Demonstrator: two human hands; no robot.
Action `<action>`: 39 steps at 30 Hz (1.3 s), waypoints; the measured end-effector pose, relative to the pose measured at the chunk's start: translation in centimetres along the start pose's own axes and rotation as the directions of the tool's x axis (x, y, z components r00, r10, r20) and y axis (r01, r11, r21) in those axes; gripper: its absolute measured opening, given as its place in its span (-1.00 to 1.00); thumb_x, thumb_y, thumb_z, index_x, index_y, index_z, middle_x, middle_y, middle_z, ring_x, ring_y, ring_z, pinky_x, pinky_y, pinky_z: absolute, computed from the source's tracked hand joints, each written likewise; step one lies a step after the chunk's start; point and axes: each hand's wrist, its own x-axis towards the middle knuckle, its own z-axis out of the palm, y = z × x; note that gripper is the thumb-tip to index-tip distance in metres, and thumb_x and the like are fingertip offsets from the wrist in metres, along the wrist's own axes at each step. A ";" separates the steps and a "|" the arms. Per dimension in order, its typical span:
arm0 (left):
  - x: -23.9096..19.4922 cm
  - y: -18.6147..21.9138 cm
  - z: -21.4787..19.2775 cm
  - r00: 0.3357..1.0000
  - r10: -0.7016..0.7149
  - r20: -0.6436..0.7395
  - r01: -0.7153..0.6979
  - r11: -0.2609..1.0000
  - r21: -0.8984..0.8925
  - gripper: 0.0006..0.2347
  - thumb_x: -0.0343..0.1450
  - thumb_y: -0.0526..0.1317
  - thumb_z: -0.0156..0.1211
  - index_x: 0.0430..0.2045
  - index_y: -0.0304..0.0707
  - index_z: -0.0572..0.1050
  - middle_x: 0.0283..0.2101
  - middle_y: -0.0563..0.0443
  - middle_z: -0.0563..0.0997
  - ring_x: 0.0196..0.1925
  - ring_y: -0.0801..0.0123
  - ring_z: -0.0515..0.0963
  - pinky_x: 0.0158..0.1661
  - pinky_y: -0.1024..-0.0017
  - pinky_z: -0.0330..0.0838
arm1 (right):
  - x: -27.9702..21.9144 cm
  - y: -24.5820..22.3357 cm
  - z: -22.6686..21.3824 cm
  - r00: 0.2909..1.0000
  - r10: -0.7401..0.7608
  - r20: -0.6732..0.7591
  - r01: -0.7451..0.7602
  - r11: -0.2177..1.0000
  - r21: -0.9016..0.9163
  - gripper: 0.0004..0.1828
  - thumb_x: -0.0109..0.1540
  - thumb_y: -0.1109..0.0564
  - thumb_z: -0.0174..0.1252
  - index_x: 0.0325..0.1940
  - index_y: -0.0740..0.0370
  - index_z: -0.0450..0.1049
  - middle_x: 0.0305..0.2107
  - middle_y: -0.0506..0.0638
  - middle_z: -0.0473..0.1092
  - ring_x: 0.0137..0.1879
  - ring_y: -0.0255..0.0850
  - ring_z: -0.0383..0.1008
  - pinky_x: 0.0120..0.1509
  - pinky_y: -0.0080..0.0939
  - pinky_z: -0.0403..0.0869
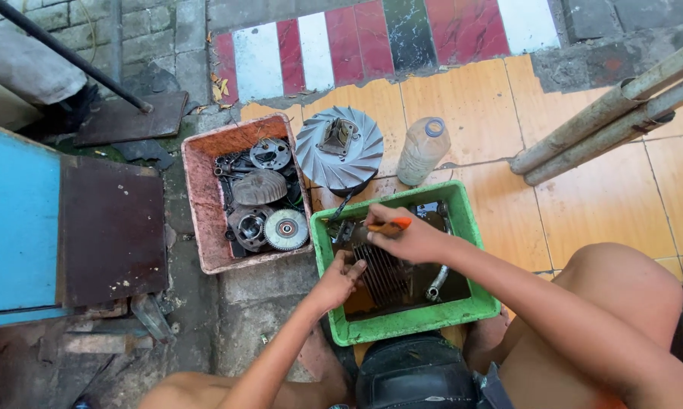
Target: Cleaning a motorcycle engine cylinder block using a brush and solvent in a tray
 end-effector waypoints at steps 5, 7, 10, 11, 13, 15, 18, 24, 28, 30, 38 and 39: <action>-0.3 0.8 0.0 1.000 -0.002 0.007 0.002 1.000 -0.001 -0.49 0.55 -0.04 0.14 0.25 -0.46 0.17 -0.31 -0.17 0.57 -0.29 0.25 0.63 -0.29 0.39 0.56 | 0.9 2.8 -0.8 1.000 0.011 0.021 -0.007 0.983 -0.185 -0.84 0.19 0.27 0.09 -0.13 0.21 0.40 -0.45 0.24 0.52 -0.32 0.12 0.57 -0.19 0.01 0.48; 0.1 0.5 -0.1 1.000 0.002 0.000 -0.002 1.000 0.002 -0.48 0.55 -0.04 0.14 0.26 -0.47 0.17 -0.30 -0.18 0.58 -0.29 0.25 0.63 -0.29 0.37 0.56 | 1.2 2.6 -0.7 1.000 0.008 -0.026 -0.012 0.988 -0.155 -0.82 0.19 0.22 0.10 -0.11 0.22 0.38 -0.45 0.32 0.50 -0.30 0.20 0.55 -0.20 0.10 0.43; 0.1 -0.2 -0.1 1.000 -0.013 -0.006 0.013 1.000 0.004 -0.50 0.55 -0.06 0.14 0.25 -0.45 0.19 -0.32 -0.16 0.58 -0.30 0.26 0.64 -0.29 0.38 0.57 | 0.7 -1.0 -0.4 0.998 0.053 0.023 -0.051 0.996 -0.073 -0.86 0.22 0.25 0.08 -0.12 0.22 0.38 -0.38 0.28 0.53 -0.24 0.04 0.55 -0.09 -0.02 0.49; -0.1 -0.1 -0.1 1.000 -0.008 -0.011 0.008 1.000 -0.001 -0.50 0.55 -0.06 0.15 0.25 -0.46 0.18 -0.33 -0.16 0.58 -0.30 0.25 0.64 -0.29 0.38 0.57 | 0.7 -1.0 -0.7 0.995 0.081 0.051 -0.068 0.973 -0.219 -0.78 0.23 0.22 0.11 -0.03 0.25 0.37 -0.32 0.38 0.52 -0.13 0.22 0.55 -0.01 0.17 0.47; -0.2 -0.1 0.2 1.000 -0.002 -0.007 0.002 1.000 -0.002 -0.49 0.54 -0.07 0.15 0.26 -0.47 0.18 -0.33 -0.16 0.57 -0.29 0.25 0.64 -0.29 0.37 0.57 | 0.7 0.5 -1.4 0.991 0.117 0.067 -0.085 0.928 -0.362 -0.69 0.24 0.20 0.14 0.06 0.27 0.35 -0.25 0.47 0.52 -0.03 0.41 0.55 0.07 0.36 0.45; 0.0 0.0 0.1 1.000 -0.003 0.005 0.003 1.000 0.010 -0.49 0.55 -0.05 0.13 0.27 -0.46 0.18 -0.32 -0.16 0.56 -0.28 0.26 0.63 -0.27 0.37 0.56 | 1.3 3.5 -1.9 0.998 0.034 -0.047 -0.055 0.819 -0.571 -0.72 0.24 0.13 0.15 0.03 0.14 0.37 -0.39 0.40 0.50 -0.15 0.40 0.55 -0.03 0.33 0.48; -0.1 0.4 0.0 1.000 -0.004 0.006 0.004 1.000 0.001 -0.51 0.55 -0.06 0.13 0.26 -0.42 0.20 -0.31 -0.16 0.58 -0.26 0.25 0.65 -0.27 0.38 0.58 | 1.0 1.2 -0.5 0.999 0.047 -0.017 -0.048 0.990 -0.135 -0.77 0.20 0.11 0.24 -0.10 0.19 0.45 -0.30 0.23 0.58 -0.07 0.06 0.61 0.07 0.06 0.53; -1.4 2.2 -0.2 1.000 0.003 0.006 -0.003 1.000 0.018 -0.50 0.56 -0.04 0.11 0.26 -0.44 0.18 -0.31 -0.18 0.57 -0.25 0.24 0.63 -0.26 0.36 0.57 | 2.0 6.6 -2.5 0.998 0.020 -0.058 -0.049 0.831 -0.554 -0.67 0.16 0.19 0.20 0.02 0.19 0.45 -0.28 0.38 0.53 -0.07 0.41 0.53 0.06 0.41 0.50; -1.2 2.0 -0.1 1.000 -0.015 0.007 0.015 1.000 0.008 -0.50 0.56 -0.03 0.12 0.26 -0.42 0.19 -0.32 -0.18 0.58 -0.27 0.23 0.65 -0.28 0.39 0.58 | 1.2 1.6 -1.4 0.999 0.039 0.021 -0.037 0.993 -0.110 -0.85 0.17 0.16 0.25 -0.18 0.15 0.52 -0.33 0.11 0.60 -0.09 -0.01 0.61 0.09 -0.02 0.52; -0.7 1.5 -0.1 1.000 0.011 -0.004 -0.011 1.000 0.008 -0.49 0.56 -0.04 0.12 0.26 -0.46 0.17 -0.32 -0.18 0.56 -0.27 0.23 0.63 -0.28 0.38 0.56 | 1.4 2.1 -2.5 0.999 0.043 0.029 -0.035 0.968 -0.248 -0.78 0.14 0.20 0.25 -0.12 0.18 0.53 -0.25 0.23 0.59 -0.02 0.25 0.57 0.03 0.17 0.50; -0.9 1.1 0.1 1.000 0.001 -0.001 -0.001 1.000 -0.015 -0.49 0.56 -0.04 0.11 0.27 -0.45 0.15 -0.32 -0.14 0.55 -0.29 0.28 0.63 -0.30 0.43 0.55 | 0.9 -1.1 -2.0 0.986 0.093 0.139 -0.064 0.978 -0.199 -0.85 0.19 0.20 0.27 -0.16 0.18 0.61 -0.24 0.14 0.63 0.00 0.12 0.62 0.11 0.05 0.53; -0.8 1.2 0.1 1.000 0.006 0.008 -0.006 1.000 -0.006 -0.49 0.56 -0.04 0.11 0.27 -0.45 0.16 -0.34 -0.12 0.55 -0.29 0.28 0.63 -0.31 0.42 0.56 | 1.0 -0.4 -2.6 0.982 0.093 0.164 -0.040 0.953 -0.299 -0.86 0.19 0.18 0.28 -0.17 0.17 0.62 -0.24 0.13 0.63 -0.03 0.15 0.63 0.06 0.07 0.54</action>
